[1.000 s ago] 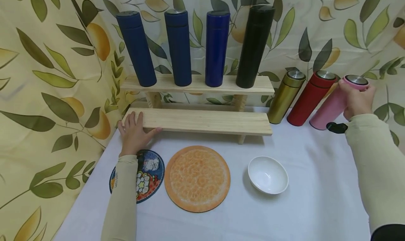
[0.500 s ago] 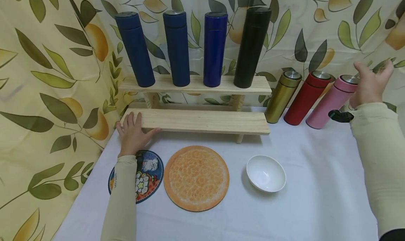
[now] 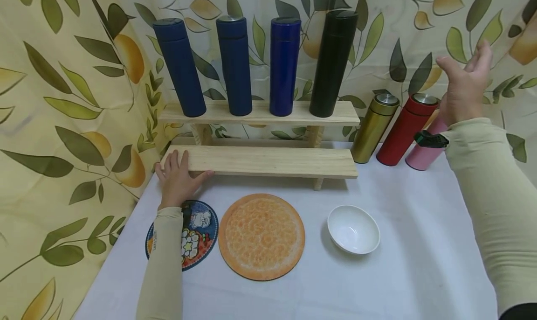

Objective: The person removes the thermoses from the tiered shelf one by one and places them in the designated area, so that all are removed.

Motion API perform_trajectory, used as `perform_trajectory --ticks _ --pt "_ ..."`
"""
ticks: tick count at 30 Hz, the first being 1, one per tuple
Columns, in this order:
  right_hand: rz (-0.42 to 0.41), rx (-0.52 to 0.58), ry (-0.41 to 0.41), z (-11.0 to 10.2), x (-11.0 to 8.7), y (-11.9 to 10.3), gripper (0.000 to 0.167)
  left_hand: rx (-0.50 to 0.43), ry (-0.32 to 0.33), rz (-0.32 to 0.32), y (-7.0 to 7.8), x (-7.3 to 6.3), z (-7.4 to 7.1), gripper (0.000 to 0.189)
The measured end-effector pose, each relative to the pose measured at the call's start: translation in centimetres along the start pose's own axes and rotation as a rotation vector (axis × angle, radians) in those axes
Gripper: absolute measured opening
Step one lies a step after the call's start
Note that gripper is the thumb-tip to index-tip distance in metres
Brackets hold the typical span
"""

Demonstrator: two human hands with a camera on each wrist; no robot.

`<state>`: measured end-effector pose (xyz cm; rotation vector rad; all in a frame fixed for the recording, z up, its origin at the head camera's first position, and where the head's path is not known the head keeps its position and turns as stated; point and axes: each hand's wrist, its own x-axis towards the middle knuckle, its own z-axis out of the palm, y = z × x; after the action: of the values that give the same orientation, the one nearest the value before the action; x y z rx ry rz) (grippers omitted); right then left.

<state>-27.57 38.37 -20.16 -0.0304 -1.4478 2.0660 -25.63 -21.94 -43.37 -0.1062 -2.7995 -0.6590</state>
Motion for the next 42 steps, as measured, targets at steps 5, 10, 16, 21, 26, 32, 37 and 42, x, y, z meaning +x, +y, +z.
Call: perform_trajectory --ticks 5,10,16,21,26,32,37,42 --pt "0.014 0.016 -0.05 1.7 -0.4 0.7 0.094 0.003 0.005 0.004 0.1 0.0 0.1 0.108" --pt "0.008 0.006 -0.104 3.0 -0.9 1.4 0.092 0.006 0.006 0.005 0.1 0.1 0.1 0.109" --pt "0.0 0.035 -0.194 4.7 -2.0 2.1 0.088 -0.002 0.005 0.0 0.1 0.1 0.1 0.11" --pt "0.027 0.06 -0.26 6.6 -3.3 2.8 0.083 -0.008 0.002 0.002 0.0 0.1 0.0 0.111" --pt "0.056 0.043 -0.313 8.4 -4.1 3.8 0.082 -0.01 0.003 0.003 -0.2 0.1 0.2 0.11" --pt "0.09 -0.048 -0.35 10.4 -4.5 5.2 0.084 -0.009 -0.008 -0.006 -0.2 0.2 0.1 0.111" --pt "0.121 -0.097 -0.408 12.0 -4.6 6.4 0.092 -0.009 -0.007 -0.006 -0.1 0.2 0.0 0.111" --pt "0.187 -0.085 -0.423 13.5 -4.8 7.5 0.085 -0.002 -0.004 -0.007 -0.2 0.2 0.3 0.111"
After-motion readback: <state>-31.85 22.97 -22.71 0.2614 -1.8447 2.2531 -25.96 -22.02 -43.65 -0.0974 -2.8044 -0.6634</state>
